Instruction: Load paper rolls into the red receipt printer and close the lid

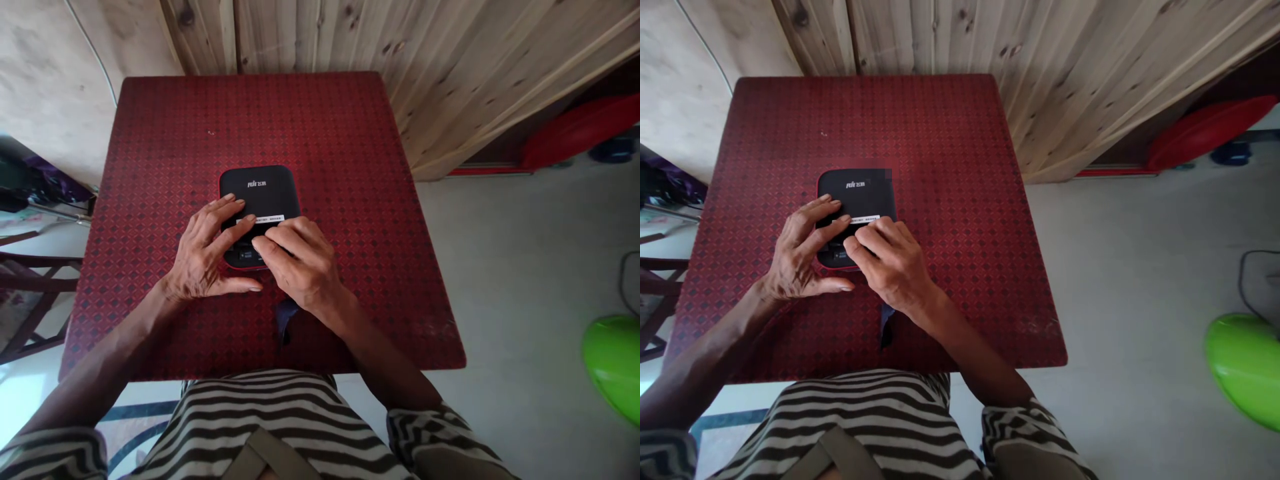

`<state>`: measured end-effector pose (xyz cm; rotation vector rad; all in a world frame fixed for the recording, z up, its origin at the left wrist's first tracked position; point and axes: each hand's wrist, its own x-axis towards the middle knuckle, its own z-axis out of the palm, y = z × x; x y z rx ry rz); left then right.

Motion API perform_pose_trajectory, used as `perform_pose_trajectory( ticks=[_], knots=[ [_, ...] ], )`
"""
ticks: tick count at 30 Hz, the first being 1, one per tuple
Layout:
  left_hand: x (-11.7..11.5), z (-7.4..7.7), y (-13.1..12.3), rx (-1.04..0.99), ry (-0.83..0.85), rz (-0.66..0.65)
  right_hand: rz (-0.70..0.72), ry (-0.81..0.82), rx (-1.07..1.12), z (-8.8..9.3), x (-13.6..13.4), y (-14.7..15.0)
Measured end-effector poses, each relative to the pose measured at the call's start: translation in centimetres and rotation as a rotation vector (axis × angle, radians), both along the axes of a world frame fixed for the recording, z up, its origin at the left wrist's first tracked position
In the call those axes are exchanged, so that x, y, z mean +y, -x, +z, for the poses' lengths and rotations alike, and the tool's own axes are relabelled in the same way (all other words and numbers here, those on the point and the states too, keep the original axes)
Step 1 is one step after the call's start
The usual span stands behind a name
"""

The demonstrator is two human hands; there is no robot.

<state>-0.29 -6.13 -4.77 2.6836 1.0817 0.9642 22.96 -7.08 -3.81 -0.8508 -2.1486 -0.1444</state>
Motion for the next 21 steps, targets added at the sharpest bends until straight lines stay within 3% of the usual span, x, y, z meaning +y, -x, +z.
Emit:
perform_pose_trajectory(
  ticks=[9,14,17,21],
  knots=[
    [0.3,-0.6,-0.6,-0.047,-0.048,0.034,0.016,0.077,-0.038,-0.3,0.3,0.1],
    [-0.1,-0.5,-0.7,-0.038,-0.014,0.056,0.022,0.14,-0.03,0.8,0.1,-0.1],
    [-0.8,0.2,-0.4,-0.072,0.042,0.082,-0.034,0.215,0.125,1.3,-0.1,-1.5],
    [-2.9,0.7,0.1,-0.183,0.019,0.22,-0.215,0.44,0.412,0.2,0.5,-3.9]
  ],
)
